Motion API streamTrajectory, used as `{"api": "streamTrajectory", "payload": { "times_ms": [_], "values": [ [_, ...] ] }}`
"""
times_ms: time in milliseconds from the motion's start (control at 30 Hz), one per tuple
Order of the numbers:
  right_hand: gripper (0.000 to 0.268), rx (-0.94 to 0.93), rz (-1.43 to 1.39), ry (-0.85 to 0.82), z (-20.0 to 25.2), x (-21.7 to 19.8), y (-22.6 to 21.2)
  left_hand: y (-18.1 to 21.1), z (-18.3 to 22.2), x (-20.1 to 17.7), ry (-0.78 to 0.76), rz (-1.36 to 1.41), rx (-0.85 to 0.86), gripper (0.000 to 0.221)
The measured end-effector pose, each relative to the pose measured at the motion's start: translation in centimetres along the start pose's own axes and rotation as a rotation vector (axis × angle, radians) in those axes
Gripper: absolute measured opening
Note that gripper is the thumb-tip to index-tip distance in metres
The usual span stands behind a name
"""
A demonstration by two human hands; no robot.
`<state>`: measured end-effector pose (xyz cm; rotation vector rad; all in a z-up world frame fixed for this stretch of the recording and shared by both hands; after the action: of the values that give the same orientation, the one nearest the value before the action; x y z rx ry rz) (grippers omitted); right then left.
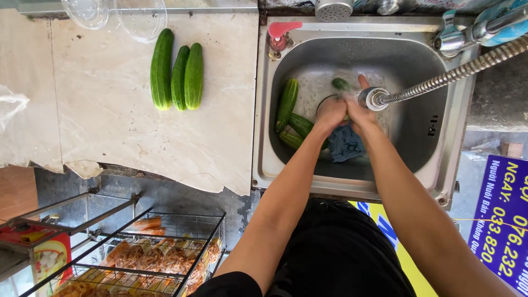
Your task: The recorder retrieves cucumbers from a refrigerator and washes them individually in a sink using a blue cleaning cloth.
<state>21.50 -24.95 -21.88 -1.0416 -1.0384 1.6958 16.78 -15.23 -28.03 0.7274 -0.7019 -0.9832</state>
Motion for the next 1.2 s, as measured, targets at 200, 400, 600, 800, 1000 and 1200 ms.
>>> {"api": "streamTrajectory", "payload": {
  "times_ms": [200, 400, 600, 800, 1000, 1200],
  "values": [
    [0.064, 0.076, -0.147, -0.153, -0.3, 3.4, -1.2, 5.2, 7.0, -0.7, 0.043, 0.37, -0.239, 0.064],
    [0.061, 0.123, -0.01, -0.197, 0.7, 2.8, -0.7, 1.2, 3.0, -2.3, 0.323, -0.666, 0.368, 0.054],
    [0.051, -0.414, 0.225, 0.313, 0.7, -2.9, -6.0, 12.3, 14.0, 2.1, 0.053, 0.098, -0.171, 0.058],
    [0.044, 0.019, 0.324, 0.388, -1.8, -5.1, 2.1, 2.6, 6.9, 1.5, 0.054, -0.41, 0.363, 0.038],
    [0.045, 0.333, -0.099, -0.155, -1.3, 2.2, 3.0, 18.4, 18.8, -5.1, 0.315, -0.765, 0.457, 0.042],
    [0.052, 0.316, -0.099, -0.304, 0.9, 10.6, -1.0, 27.5, 27.3, -14.7, 0.649, -0.688, 0.782, 0.035]
  ]
}}
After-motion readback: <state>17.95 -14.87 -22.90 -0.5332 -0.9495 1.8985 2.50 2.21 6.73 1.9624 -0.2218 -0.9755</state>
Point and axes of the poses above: each hand's wrist, its own z-axis away from the middle knuckle, its own x-axis out of the palm, y = z × x, the point moved 8 cm from there along -z, towards the middle knuckle, and after that the axes turned 13 degrees about z, right-handed, at the moved point
